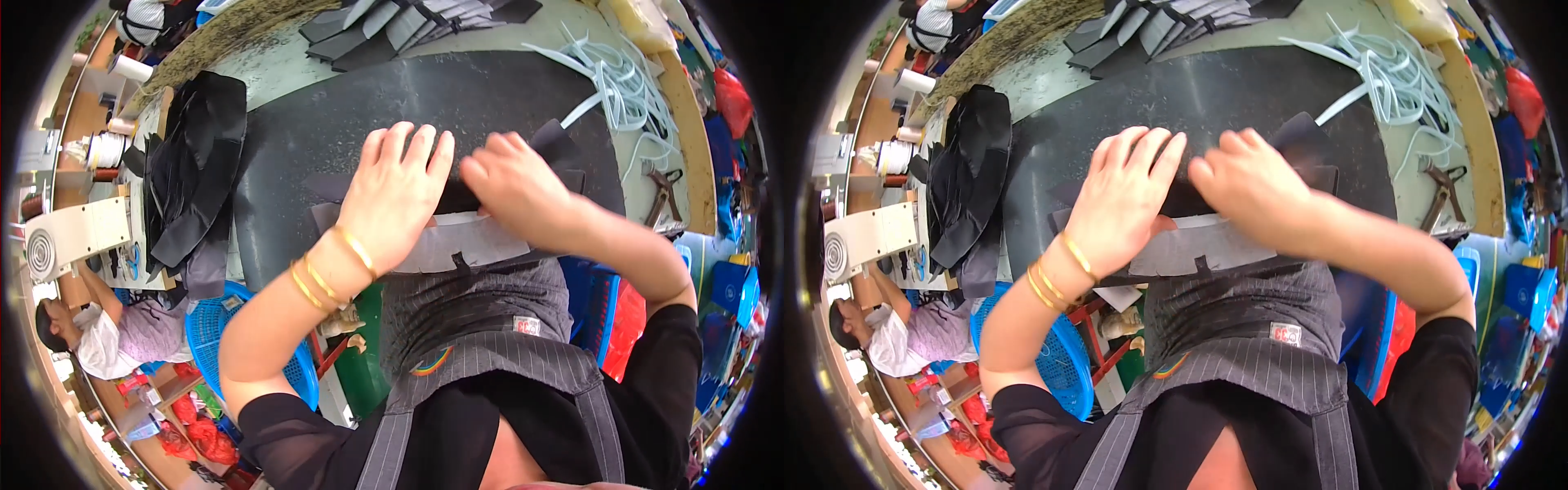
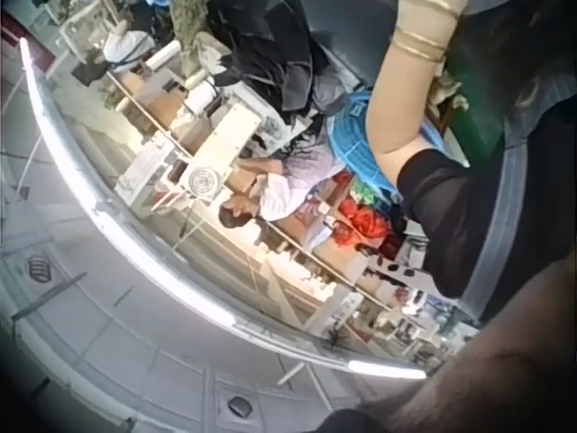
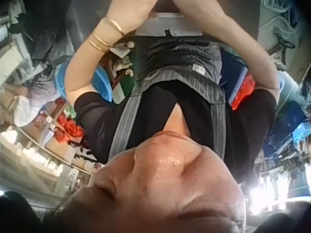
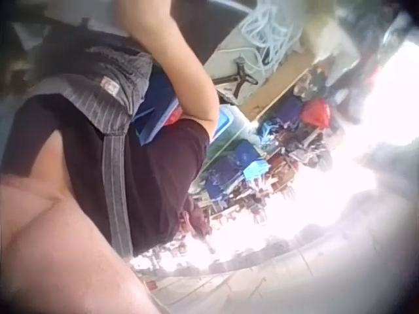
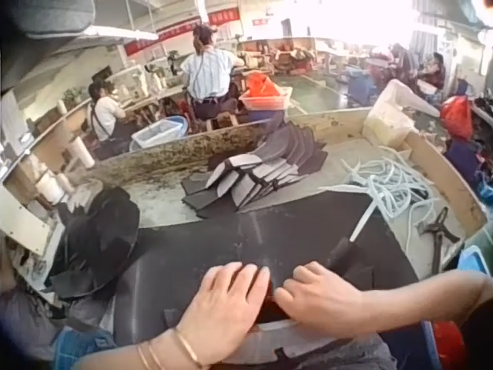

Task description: The recorder applies white adhesive strips to black shoe upper components and folds the edges on a workbench in a shoe factory.

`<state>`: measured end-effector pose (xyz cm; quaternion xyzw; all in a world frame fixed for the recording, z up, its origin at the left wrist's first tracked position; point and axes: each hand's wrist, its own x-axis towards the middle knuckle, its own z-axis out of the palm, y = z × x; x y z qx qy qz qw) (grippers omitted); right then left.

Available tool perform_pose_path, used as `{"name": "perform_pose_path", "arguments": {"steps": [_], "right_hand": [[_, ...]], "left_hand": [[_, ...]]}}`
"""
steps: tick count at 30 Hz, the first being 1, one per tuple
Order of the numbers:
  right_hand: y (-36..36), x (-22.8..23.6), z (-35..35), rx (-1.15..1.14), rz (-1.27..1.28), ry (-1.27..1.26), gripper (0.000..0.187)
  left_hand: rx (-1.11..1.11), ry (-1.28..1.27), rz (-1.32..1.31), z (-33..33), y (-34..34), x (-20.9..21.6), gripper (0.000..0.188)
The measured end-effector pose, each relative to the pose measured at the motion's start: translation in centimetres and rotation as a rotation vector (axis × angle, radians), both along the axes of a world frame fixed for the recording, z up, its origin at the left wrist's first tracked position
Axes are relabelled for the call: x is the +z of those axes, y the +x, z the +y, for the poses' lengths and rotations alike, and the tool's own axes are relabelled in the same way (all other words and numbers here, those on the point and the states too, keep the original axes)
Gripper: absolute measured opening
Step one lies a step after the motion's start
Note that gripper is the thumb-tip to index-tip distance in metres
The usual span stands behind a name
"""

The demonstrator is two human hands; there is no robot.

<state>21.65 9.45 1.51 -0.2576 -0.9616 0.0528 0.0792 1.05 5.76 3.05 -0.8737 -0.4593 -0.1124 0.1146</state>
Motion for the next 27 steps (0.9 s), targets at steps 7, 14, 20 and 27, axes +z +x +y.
{"name": "perform_pose_path", "arguments": {"steps": [7, 14, 20, 27], "right_hand": [[0.9, -2.0, -5.9, 0.050, 0.036, 0.227, 0.015], [2.0, -1.9, -5.1, -0.021, 0.181, 0.119, 0.044], [1.6, -2.7, -4.7, 0.139, 0.116, 0.271, 0.042], [1.2, -1.8, -5.6, 0.142, 0.019, 0.141, 0.044]], "left_hand": [[-0.138, -0.485, 0.166, -0.2, -0.6, -0.6, 0.004], [-0.080, -0.016, -0.054, -5.8, -0.5, -3.5, 0.026], [-0.155, -0.026, -0.012, -5.3, -0.1, -3.3, 0.028], [-0.020, -0.282, -0.119, -7.2, 0.1, -2.4, 0.032]]}}
